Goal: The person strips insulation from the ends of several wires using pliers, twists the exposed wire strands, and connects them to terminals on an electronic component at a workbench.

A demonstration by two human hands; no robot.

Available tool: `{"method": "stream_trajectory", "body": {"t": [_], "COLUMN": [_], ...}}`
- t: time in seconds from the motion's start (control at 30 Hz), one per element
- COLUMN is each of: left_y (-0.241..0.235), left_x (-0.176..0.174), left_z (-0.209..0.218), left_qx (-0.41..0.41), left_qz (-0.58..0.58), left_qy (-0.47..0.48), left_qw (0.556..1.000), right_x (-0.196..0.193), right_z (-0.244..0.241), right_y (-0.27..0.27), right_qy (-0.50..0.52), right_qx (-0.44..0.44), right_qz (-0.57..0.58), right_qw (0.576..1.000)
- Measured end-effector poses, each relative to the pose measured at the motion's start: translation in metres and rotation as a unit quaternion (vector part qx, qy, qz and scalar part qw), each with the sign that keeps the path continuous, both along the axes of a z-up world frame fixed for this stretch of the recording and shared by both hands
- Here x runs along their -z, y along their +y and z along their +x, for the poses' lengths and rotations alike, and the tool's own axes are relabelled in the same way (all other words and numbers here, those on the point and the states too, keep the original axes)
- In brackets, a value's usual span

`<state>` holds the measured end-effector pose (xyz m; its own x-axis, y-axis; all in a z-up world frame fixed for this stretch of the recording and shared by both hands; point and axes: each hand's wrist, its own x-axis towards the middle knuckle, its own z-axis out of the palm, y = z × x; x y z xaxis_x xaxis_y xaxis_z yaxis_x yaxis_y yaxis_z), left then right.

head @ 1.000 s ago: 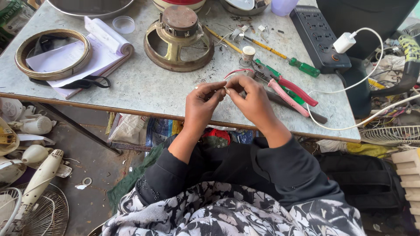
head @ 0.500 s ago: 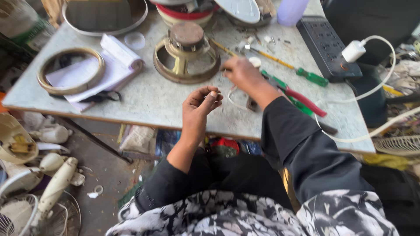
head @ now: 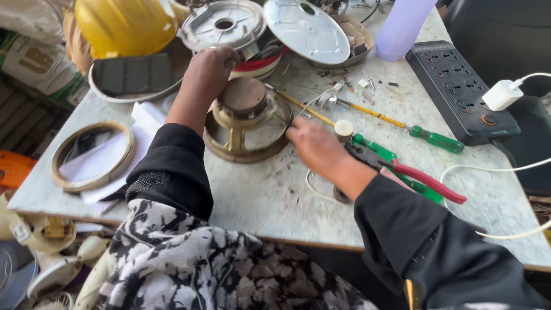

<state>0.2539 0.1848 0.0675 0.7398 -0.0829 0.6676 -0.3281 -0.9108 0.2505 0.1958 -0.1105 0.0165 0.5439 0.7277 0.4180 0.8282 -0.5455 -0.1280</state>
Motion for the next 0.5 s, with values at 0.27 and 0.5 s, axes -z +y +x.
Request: {"method": "stream_trajectory", "body": {"t": [0.27,0.5], "left_y": [0.021,0.019], "left_x": [0.028,0.024], "left_z": [0.072,0.055], "left_qx": [-0.024,-0.018], "left_qz": [0.231,0.122], "left_qy": [-0.02,-0.01], "left_qw": [0.972,0.992], "right_x": [0.0,-0.005], "right_z": [-0.005,-0.008], "right_y": [0.0,0.002], "right_qy": [0.02,0.047], "right_qx": [-0.014,-0.022], "right_qz": [-0.024,0.015], "right_qw": [0.999,0.999]}}
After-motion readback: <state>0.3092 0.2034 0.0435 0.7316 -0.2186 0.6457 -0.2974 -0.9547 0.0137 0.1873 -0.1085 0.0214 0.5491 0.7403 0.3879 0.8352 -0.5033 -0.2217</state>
